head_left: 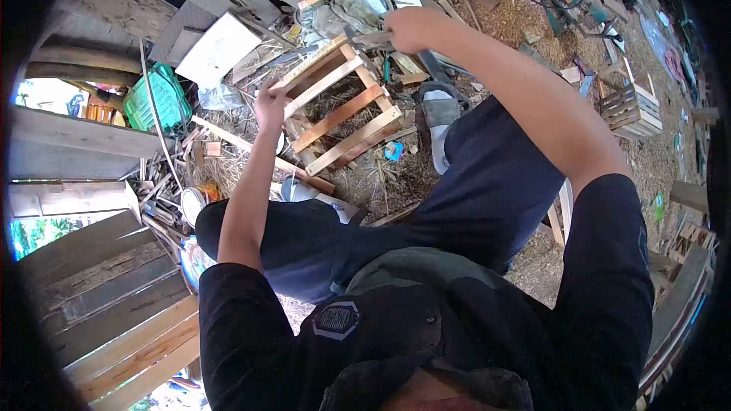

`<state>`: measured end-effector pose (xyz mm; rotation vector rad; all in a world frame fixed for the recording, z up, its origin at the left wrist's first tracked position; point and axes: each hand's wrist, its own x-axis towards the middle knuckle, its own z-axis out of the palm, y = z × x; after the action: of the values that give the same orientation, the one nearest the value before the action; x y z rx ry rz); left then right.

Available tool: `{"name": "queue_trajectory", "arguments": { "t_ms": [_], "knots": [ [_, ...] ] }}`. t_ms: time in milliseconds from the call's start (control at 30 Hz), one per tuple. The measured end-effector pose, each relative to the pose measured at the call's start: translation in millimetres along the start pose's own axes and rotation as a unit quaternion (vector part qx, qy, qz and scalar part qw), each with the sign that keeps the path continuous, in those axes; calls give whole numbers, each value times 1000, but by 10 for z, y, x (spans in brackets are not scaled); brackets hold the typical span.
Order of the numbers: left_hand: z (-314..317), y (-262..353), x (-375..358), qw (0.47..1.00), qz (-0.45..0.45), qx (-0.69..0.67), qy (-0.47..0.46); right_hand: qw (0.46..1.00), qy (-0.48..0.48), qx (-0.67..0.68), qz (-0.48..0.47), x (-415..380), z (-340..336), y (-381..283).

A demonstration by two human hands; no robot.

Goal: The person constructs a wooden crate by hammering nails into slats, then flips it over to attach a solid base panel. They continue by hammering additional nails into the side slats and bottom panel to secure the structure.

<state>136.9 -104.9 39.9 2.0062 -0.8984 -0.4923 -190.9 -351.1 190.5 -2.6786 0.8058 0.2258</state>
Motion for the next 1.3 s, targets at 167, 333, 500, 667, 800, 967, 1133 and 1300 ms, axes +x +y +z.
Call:
{"name": "queue_trajectory", "arguments": {
  "t_ms": [167, 333, 500, 667, 800, 967, 1133, 1300],
  "knots": [
    [-49, -545, -134, 992, -30, -69, 105, 1000, -24, 7, -17, 125, 121, -40],
    [-55, -787, -319, 985, 19, -68, 158, 998, -60, 6, -22, -31, -95, -347],
    [-196, -671, -364, 990, 10, -11, 140, 996, -72, 0, -48, 50, -106, -539],
    [-226, -751, -322, 979, 73, 135, 132, 994, -72, 0, -77, 65, -104, -618],
    [-166, -672, -334, 981, 67, 135, 125, 995, -56, 12, -76, 82, -55, -617],
    [-160, -485, -414, 975, 75, 171, 122, 995, -61, -1, -83, 157, 12, -623],
    [-147, -485, -424, 976, 75, 159, 126, 992, -108, -39, -54, 188, -27, -702],
    [-158, -495, -437, 976, 99, 149, 127, 993, -103, -40, -45, 212, -10, -795]
  ]
}}
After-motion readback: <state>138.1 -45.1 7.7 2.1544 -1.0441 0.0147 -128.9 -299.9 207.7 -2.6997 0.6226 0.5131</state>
